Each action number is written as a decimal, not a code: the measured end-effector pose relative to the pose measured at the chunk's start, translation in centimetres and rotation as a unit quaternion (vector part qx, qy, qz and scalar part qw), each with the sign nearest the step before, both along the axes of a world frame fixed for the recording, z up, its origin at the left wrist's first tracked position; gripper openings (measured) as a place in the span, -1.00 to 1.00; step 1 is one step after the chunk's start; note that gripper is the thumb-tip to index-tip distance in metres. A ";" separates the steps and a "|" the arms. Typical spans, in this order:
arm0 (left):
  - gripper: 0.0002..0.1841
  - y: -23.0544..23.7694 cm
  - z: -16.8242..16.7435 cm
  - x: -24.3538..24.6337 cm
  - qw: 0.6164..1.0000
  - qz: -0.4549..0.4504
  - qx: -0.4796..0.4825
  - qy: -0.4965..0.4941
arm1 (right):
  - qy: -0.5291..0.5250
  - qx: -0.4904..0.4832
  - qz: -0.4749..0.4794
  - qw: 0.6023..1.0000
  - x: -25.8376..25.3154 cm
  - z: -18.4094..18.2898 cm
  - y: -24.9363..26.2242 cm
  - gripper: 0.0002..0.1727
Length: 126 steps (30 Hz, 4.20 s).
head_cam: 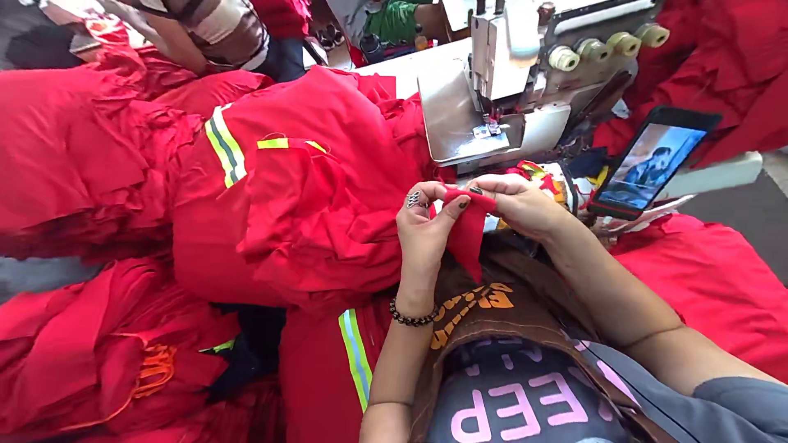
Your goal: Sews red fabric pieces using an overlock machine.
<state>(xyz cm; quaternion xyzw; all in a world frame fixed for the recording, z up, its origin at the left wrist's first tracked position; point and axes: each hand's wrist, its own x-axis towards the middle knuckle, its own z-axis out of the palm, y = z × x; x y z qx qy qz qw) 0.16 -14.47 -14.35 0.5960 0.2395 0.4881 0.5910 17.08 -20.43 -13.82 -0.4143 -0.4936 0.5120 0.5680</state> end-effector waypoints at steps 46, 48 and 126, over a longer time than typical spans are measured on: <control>-0.87 1.0 -2.1 -7.5 0.967 -0.007 0.197 0.159 | -0.234 0.125 -0.026 0.964 0.7 -4.7 -1.9 -0.81; -0.84 1.1 -2.1 -7.8 0.966 -0.004 0.205 0.158 | -0.239 0.130 -0.040 0.962 0.4 -4.8 -1.9 -0.82; -0.43 13.0 0.9 14.4 0.850 0.089 0.167 0.491 | 0.062 -0.037 -0.270 0.960 4.6 -6.2 0.6 -0.89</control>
